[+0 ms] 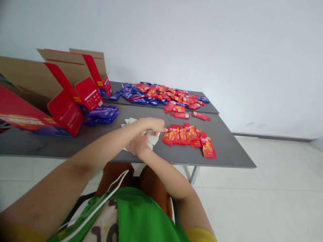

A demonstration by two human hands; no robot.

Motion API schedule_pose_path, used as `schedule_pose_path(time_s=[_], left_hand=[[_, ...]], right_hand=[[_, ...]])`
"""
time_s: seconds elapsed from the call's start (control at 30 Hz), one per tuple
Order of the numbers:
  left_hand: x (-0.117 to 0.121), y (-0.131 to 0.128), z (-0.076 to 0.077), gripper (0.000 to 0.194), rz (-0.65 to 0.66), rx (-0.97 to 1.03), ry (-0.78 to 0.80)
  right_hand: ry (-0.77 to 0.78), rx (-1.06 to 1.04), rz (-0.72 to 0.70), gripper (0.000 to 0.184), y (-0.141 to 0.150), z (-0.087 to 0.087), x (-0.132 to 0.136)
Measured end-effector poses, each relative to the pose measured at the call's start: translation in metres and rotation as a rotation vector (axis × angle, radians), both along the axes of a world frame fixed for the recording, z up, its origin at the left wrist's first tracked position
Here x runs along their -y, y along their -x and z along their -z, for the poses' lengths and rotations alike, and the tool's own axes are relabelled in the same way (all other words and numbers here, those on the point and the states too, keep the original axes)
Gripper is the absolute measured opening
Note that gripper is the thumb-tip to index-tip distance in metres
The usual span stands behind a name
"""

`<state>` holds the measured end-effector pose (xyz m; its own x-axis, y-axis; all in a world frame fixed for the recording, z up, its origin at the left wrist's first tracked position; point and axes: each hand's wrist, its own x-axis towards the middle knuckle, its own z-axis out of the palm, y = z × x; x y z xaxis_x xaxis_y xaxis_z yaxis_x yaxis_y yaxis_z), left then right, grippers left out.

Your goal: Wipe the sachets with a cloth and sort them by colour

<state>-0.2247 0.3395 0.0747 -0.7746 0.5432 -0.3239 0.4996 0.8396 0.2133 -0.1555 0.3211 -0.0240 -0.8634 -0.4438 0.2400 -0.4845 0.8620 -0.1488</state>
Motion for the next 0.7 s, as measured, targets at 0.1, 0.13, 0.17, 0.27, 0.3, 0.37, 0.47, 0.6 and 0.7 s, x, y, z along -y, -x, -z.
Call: schedule_pose_path(time_s=[0.1, 0.13, 0.17, 0.27, 0.3, 0.37, 0.47, 0.6, 0.7], left_hand=[[0.084, 0.024, -0.016, 0.036, -0.087, -0.257, -0.150], [0.113, 0.031, -0.016, 0.033, -0.176, -0.370, -0.188], [0.140, 0.037, -0.014, 0.029, -0.291, -0.493, -0.197], [0.207, 0.047, 0.003, 0.033, -0.565, -0.706, -0.161], [0.222, 0.049, 0.010, 0.034, -0.609, -0.704, -0.150], [0.241, 0.049, 0.023, 0.033, -0.661, -0.705, -0.157], [0.242, 0.053, 0.038, 0.032, -0.648, -0.727, -0.230], [0.215, 0.074, 0.045, 0.031, -0.571, -0.707, -0.378], [0.191, 0.100, 0.046, 0.030, -0.487, -0.631, -0.464]], right_hand=[[-0.049, -0.131, 0.062, 0.051, 0.017, -0.009, -0.003], [-0.071, -0.151, 0.086, 0.055, 0.024, -0.011, -0.003], [-0.090, -0.151, 0.105, 0.057, 0.031, -0.013, -0.003], [-0.115, -0.074, 0.130, 0.056, 0.053, -0.019, -0.001], [-0.118, -0.038, 0.135, 0.056, 0.059, -0.021, -0.001], [-0.120, 0.026, 0.146, 0.058, 0.068, -0.024, -0.001], [-0.097, 0.027, 0.185, 0.055, 0.073, -0.025, -0.002], [-0.029, -0.014, 0.287, 0.049, 0.070, -0.022, -0.003], [0.014, 0.013, 0.348, 0.044, 0.067, -0.020, -0.002]])
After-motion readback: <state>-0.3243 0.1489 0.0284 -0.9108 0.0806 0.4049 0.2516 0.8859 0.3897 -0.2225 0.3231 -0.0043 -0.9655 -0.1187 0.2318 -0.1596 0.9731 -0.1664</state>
